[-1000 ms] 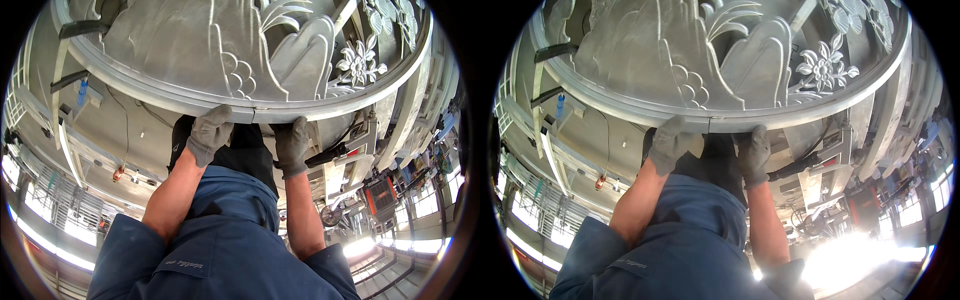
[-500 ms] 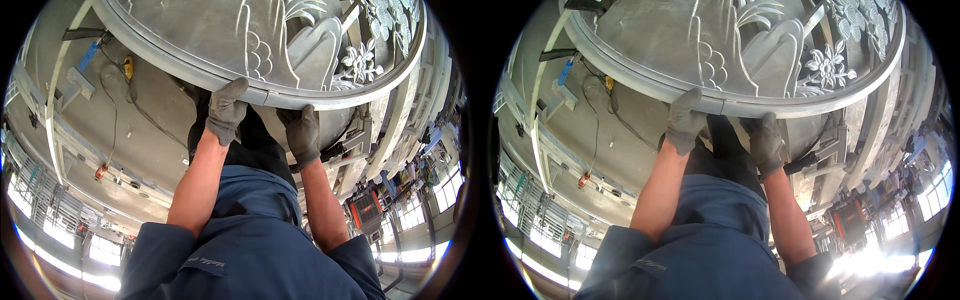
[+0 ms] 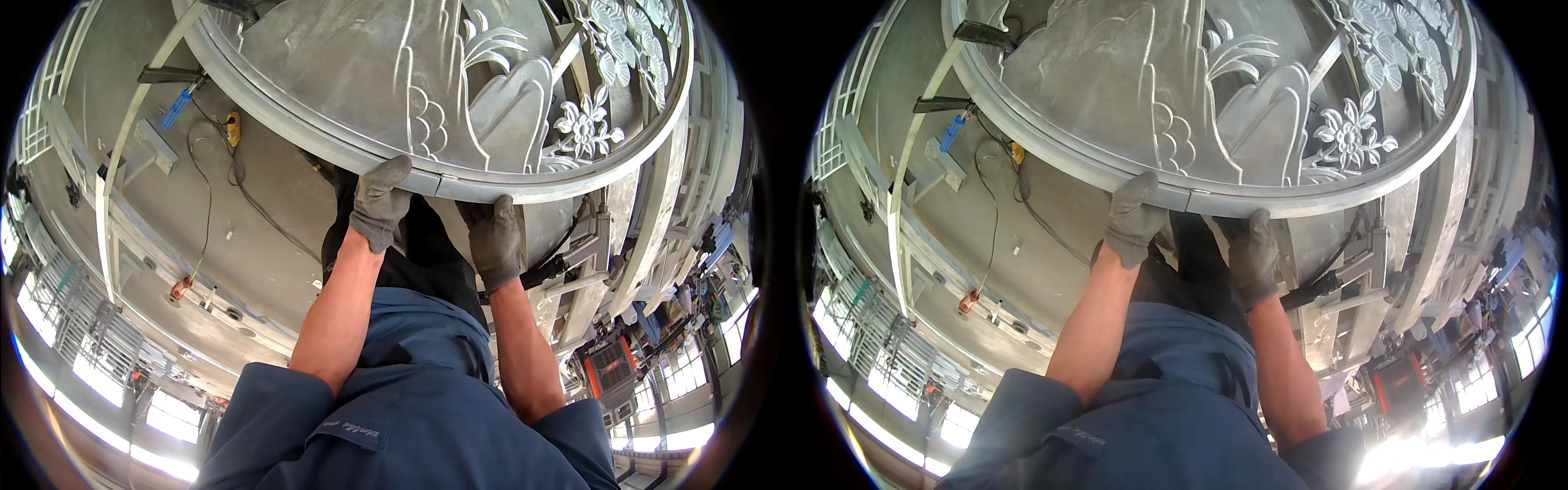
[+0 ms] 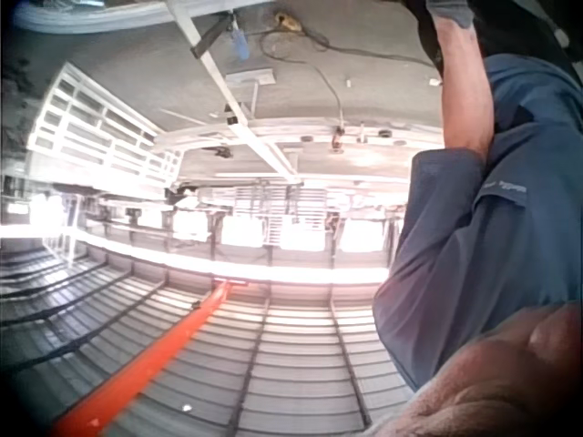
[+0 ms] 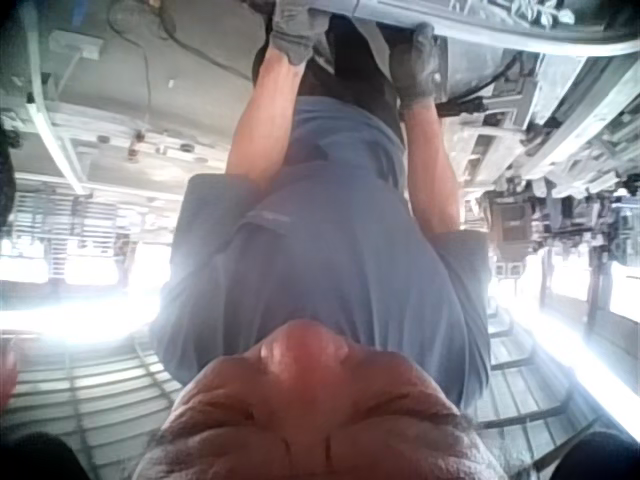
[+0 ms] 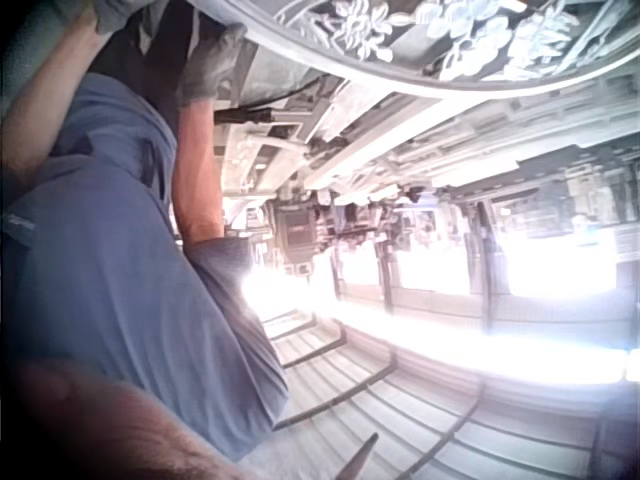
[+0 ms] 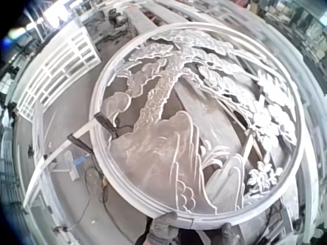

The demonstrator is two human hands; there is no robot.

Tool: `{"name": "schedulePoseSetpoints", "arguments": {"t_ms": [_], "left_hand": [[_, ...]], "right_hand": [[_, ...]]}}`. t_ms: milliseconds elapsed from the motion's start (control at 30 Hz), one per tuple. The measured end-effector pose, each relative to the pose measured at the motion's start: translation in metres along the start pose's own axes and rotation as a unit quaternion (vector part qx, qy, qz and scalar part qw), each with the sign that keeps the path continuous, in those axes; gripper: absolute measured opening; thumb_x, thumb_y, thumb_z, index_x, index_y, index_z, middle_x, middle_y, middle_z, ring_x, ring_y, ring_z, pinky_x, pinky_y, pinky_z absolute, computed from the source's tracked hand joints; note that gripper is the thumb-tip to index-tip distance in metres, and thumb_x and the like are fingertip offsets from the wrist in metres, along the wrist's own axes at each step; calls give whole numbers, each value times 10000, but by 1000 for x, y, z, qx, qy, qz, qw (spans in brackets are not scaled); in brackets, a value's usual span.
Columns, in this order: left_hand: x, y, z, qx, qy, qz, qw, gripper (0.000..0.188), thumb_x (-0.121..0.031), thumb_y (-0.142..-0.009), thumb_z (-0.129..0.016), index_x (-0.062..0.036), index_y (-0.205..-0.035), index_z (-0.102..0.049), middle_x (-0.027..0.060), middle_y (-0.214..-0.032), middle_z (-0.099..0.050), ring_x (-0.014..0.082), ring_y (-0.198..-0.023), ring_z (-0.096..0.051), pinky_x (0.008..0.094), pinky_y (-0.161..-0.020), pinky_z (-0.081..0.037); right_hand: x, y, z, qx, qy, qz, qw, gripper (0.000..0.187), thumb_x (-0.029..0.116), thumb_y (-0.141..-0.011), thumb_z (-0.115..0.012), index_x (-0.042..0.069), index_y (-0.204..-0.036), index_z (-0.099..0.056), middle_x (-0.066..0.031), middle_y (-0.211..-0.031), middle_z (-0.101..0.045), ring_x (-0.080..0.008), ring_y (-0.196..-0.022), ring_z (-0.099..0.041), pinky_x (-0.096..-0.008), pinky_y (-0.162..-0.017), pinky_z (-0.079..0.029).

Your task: The person welds a circular metal frame with an ornate relief design, then uses a hammer and angle grinder to adjust and smooth the frame. The person repeatedly positions the frame, welds sections, and grinds the surface.

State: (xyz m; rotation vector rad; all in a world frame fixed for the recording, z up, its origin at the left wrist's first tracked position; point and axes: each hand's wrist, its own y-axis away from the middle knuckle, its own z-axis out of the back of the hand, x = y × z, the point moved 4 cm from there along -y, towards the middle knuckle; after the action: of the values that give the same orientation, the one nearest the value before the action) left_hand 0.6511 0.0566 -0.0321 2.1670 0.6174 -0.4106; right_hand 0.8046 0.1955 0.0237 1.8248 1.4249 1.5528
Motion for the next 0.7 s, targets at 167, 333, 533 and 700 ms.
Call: {"name": "schedulePoseSetpoints", "arguments": {"t_ms": [167,333,533,700], "left_hand": [[-4,6,-11,-31,68,33,997,234,-156,-973,-606,5,-1140,-632,102,-1120,-656,230,-1071,-622,390,-986,-482],[-12,6,-20,-25,79,64,995,256,-196,-969,-613,0,-1132,-633,112,-1109,-655,254,-1073,-617,410,-987,-471],[-19,10,-24,-26,51,111,992,307,-236,-961,-638,6,-1150,-632,119,-1125,-662,259,-1097,-612,419,-996,-466],[-23,9,-22,-26,59,124,990,363,-240,-955,-663,5,-1217,-613,124,-1171,-654,262,-1138,-607,424,-1030,-458]], "right_hand": [[4,5,-5,-13,-3,4,1000,599,511,-1052,-474,85,-1469,-421,-129,-1447,-525,-311,-1354,-497,-524,-1164,-387],[-13,6,-8,-90,-93,-16,992,576,511,-1040,-505,95,-1436,-462,-94,-1405,-552,-299,-1323,-514,-509,-1143,-404],[-18,1,-59,-54,-64,12,996,484,381,-1014,-617,88,-1384,-513,-83,-1370,-573,-250,-1283,-534,-468,-1134,-414],[-18,-3,-101,-8,-241,-15,970,354,179,-973,-691,63,-1292,-590,-72,-1250,-635,-220,-1203,-581,-436,-1096,-444]]}}
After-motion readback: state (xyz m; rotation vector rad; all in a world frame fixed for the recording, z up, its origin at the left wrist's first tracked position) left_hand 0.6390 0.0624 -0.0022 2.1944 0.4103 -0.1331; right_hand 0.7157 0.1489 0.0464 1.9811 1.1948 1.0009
